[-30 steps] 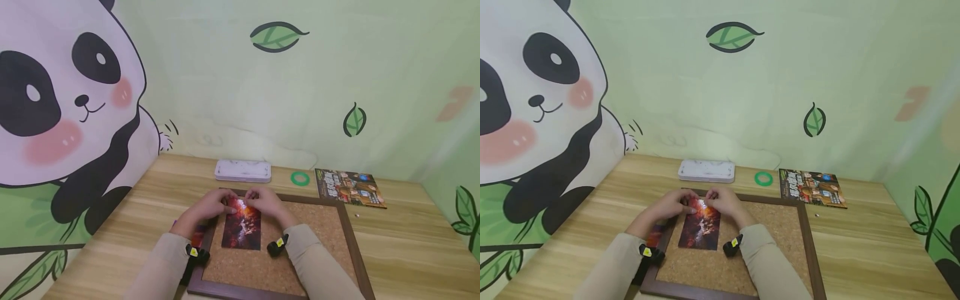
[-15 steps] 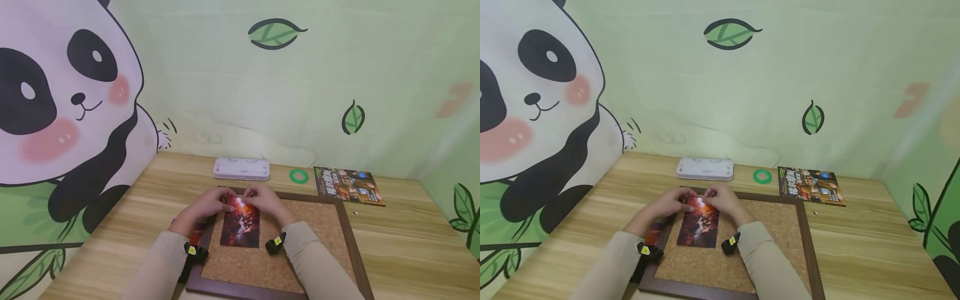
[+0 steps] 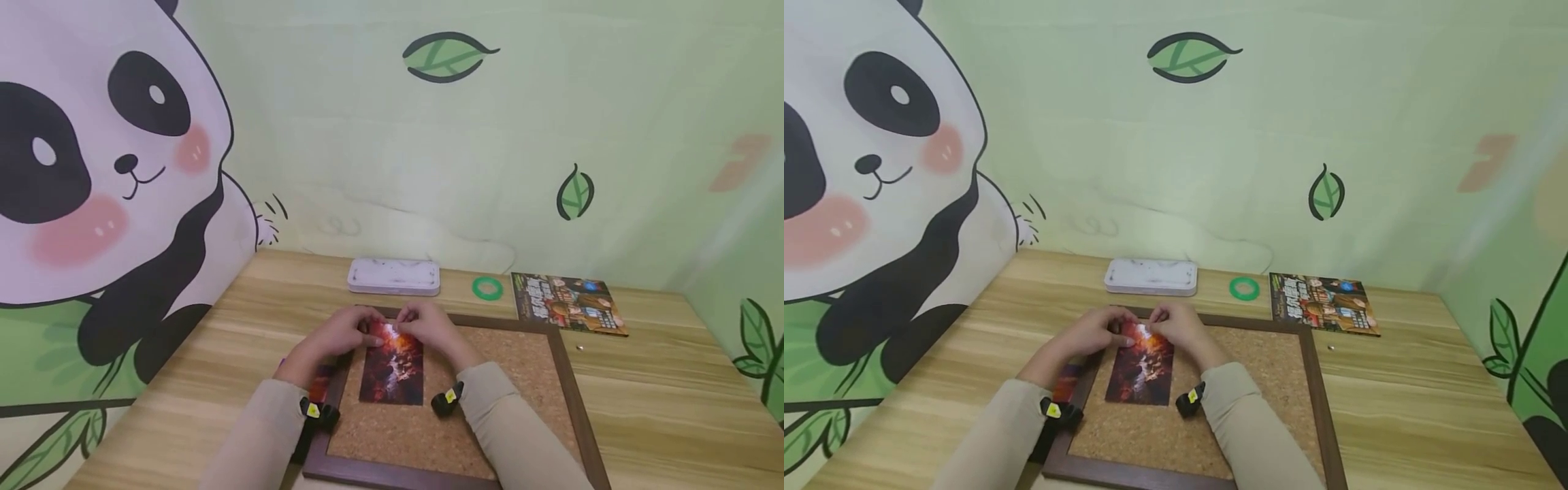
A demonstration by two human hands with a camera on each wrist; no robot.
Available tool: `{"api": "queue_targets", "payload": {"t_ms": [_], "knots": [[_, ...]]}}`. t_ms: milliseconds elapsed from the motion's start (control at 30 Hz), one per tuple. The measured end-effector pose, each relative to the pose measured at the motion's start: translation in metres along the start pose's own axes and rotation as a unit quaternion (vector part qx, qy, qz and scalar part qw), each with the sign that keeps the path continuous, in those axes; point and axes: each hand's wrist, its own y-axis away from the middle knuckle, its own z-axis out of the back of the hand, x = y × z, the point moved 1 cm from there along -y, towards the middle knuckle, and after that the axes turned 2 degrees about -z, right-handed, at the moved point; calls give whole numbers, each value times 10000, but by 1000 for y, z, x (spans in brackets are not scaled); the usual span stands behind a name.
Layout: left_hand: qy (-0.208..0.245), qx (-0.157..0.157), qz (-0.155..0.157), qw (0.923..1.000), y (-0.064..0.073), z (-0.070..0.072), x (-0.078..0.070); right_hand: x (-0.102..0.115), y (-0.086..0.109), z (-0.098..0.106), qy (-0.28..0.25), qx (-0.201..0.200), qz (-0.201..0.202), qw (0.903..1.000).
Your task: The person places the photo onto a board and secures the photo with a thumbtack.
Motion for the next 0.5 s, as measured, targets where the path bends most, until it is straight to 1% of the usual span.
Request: {"api": "queue_targets", "payload": {"t_ms": [167, 233, 367, 500], "knots": [[-36, 32, 49, 10000, 1, -4, 3, 2, 3, -2, -10, 20, -152, 9999], [-8, -16, 89, 10000, 2, -4, 4, 3, 3, -2, -7, 5, -126, 9999], [56, -113, 20, 9999, 2, -4, 4, 4, 2, -2, -5, -67, -36, 10000], [58, -80, 7, 10000, 0, -2, 3, 6, -1, -1, 62, -129, 8, 9999]]}}
